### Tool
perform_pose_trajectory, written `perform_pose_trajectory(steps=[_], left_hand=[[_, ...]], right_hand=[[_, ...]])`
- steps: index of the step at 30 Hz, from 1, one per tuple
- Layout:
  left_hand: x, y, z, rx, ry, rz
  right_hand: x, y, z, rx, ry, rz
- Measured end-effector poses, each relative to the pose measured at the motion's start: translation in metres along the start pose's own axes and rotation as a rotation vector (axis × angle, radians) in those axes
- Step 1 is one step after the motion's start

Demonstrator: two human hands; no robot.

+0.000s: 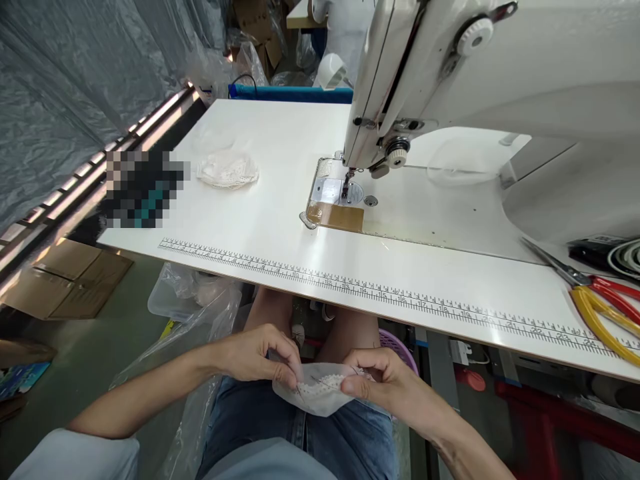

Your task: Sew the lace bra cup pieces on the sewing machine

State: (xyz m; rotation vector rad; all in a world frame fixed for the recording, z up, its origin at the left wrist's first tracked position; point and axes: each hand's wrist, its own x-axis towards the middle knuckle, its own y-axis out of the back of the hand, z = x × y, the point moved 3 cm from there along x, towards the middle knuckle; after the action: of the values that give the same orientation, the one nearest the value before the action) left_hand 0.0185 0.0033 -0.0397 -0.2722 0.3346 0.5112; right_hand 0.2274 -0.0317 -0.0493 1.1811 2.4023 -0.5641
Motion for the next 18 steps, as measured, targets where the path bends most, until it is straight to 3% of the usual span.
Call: perform_pose_trajectory(steps=[9,18], left_hand=[[-0.002,-0.001,-0.009,-0.147,0.135,0.018],[-0.001,0.0,-0.005,-0.07,0.12,-0.012]], right_hand=[[-0.001,0.004,0.006,0.029,-0.039,0.021],[0.006,-0.007,-0.004,-0.065,0.005,0.003]])
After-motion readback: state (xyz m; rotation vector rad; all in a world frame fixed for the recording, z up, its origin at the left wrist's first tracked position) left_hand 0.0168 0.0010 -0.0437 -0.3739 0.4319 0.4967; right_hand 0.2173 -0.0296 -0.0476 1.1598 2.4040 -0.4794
